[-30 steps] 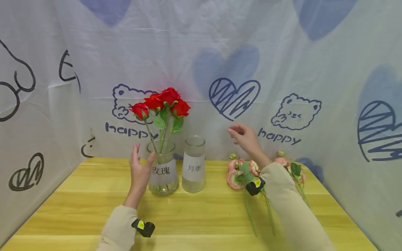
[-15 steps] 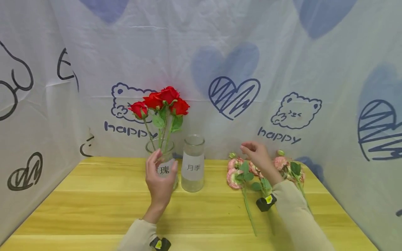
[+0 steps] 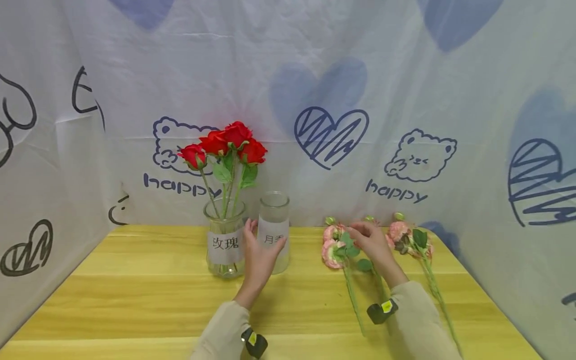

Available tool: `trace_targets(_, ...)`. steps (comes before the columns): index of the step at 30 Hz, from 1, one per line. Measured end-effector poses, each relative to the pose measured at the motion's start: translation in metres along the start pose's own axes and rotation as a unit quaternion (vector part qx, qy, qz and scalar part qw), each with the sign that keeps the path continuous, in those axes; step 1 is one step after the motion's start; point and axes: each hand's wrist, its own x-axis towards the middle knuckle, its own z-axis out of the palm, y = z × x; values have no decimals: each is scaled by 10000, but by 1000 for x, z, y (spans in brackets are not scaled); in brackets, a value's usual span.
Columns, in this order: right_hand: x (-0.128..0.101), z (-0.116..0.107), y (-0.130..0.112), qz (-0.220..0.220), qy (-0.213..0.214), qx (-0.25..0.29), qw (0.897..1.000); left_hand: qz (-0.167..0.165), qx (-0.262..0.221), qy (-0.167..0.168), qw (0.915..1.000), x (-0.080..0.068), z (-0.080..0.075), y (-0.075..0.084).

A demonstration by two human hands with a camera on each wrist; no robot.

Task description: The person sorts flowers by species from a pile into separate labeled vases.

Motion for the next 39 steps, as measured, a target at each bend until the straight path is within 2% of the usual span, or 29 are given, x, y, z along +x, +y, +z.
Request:
trace_targets(6, -4, -1, 17, 358, 160, 60, 9992, -266, 400, 34, 9988, 13, 6, -4)
trace_targets(14, -6, 3, 31, 541, 222, -14, 9983, -165, 569, 121, 9982, 21, 12, -11)
trace_targets(20, -13, 3, 39, 520, 34, -105, 9986, -113, 725, 165, 9972, 23, 16, -17)
trace_targets(24, -17, 2, 43, 425, -59, -43, 9991, 32, 796, 291, 9964, 24, 19, -24)
trace_targets(31, -21, 1, 50, 633, -151, -55, 9979, 488, 797, 649, 9935, 27, 23, -35)
trace_targets(39, -24, -2, 58, 665, -512, -97, 9964, 691, 825, 651, 9921, 26, 27, -42)
